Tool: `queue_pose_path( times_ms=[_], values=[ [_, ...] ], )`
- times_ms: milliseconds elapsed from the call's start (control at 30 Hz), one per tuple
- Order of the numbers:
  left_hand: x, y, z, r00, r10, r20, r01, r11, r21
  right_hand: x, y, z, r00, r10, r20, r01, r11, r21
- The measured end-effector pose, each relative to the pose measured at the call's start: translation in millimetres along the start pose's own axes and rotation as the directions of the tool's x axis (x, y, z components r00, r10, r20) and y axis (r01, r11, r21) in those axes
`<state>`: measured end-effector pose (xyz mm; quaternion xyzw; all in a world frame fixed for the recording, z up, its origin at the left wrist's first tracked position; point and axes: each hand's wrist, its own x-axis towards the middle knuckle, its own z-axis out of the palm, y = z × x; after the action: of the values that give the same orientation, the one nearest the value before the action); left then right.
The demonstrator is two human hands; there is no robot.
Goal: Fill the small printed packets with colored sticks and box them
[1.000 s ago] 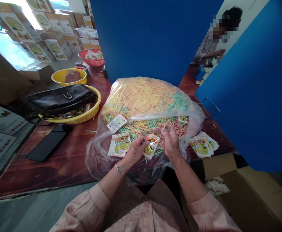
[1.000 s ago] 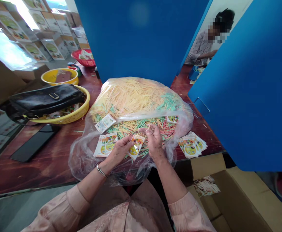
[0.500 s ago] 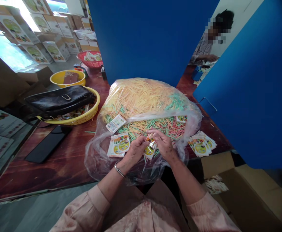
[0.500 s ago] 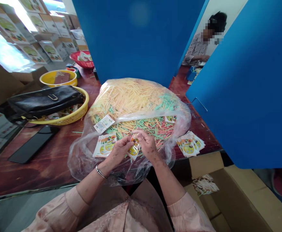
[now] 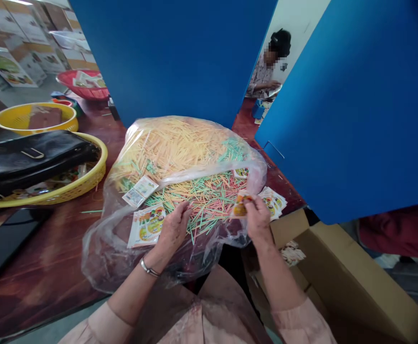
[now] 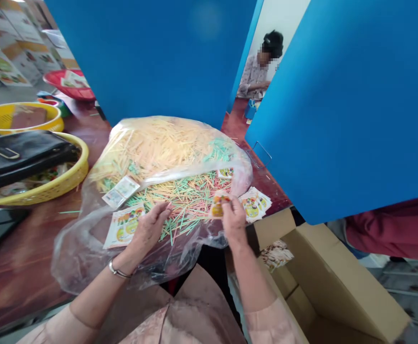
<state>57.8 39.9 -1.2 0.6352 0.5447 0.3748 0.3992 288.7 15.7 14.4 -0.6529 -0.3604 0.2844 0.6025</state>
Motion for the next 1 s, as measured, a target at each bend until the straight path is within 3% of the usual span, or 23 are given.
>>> queue_pose_path(
  times_ms=[67,100,200,300,400,500,567,600,667,700,767,833,900,933,1000],
  values=[
    [-0.7,2.6,-0.8,0.997,0.076,-0.023,-0.073,0.993,0.095,22.4,3.3,-35.3,0.998,-0.053,-0.037,0.041,0.963,-0.265],
    [-1.4,4.9,-1.4,0.994,0.105,-0.033,-0.100,0.987,0.125,31.3,7.9,-50.1,0.993,-0.114,-0.023,0.093,0.896,-0.435],
    [-4.4,11.2,-7.1,0.991,0.120,-0.062,-0.110,0.982,0.154,46.2,32.0,-78.5,0.938,-0.289,0.193,0.325,0.537,-0.778],
    [-10.3,11.5,-23.1,0.989,0.093,-0.117,-0.073,0.984,0.165,50.6,57.7,-91.6,0.848,-0.342,0.404,0.481,0.179,-0.858],
    [-19.4,4.3,-48.4,0.975,0.134,-0.179,-0.082,0.959,0.272,57.0,66.3,-99.2,0.820,-0.377,0.430,0.475,0.030,-0.879],
    [-26.7,-6.3,-74.9,0.960,0.176,-0.215,-0.068,0.900,0.431,59.1,51.5,-88.6,0.789,-0.479,0.386,0.464,0.051,-0.885],
    [-28.7,-12.5,-88.6,0.958,0.153,-0.241,0.000,0.844,0.536,48.7,32.9,-63.6,0.707,-0.524,0.475,0.613,0.118,-0.781],
    [-29.3,-14.5,-93.3,0.957,0.136,-0.256,0.041,0.811,0.583,39.3,23.1,-46.2,0.640,-0.518,0.568,0.723,0.156,-0.673],
    [-31.7,-14.9,-97.6,0.949,0.133,-0.285,0.087,0.760,0.644,15.2,6.1,-7.1,0.432,-0.453,0.779,0.902,0.202,-0.382],
    [-34.5,-12.9,-96.9,0.943,0.159,-0.292,0.076,0.751,0.655,2.8,0.0,12.1,0.336,-0.398,0.854,0.939,0.213,-0.270],
    [-44.7,-4.5,-89.3,0.940,0.249,-0.232,-0.039,0.756,0.653,-16.7,-7.1,43.8,0.198,-0.324,0.925,0.963,0.240,-0.122],
    [-59.9,6.9,-74.6,0.938,0.347,-0.019,-0.263,0.744,0.614,-24.9,-9.6,62.2,0.155,-0.287,0.945,0.962,0.263,-0.078],
    [-75.8,15.6,-56.2,0.864,0.381,0.330,-0.503,0.684,0.528,-23.2,-11.7,66.7,0.173,-0.284,0.943,0.948,0.309,-0.080],
    [-82.5,17.3,-47.1,0.836,0.361,0.412,-0.542,0.659,0.522,-20.5,-13.4,64.5,0.189,-0.286,0.939,0.933,0.350,-0.082],
    [-91.4,13.5,-31.7,0.829,0.321,0.458,-0.549,0.621,0.559,-16.0,-17.6,53.4,0.206,-0.271,0.940,0.890,0.450,-0.065]
  ],
)
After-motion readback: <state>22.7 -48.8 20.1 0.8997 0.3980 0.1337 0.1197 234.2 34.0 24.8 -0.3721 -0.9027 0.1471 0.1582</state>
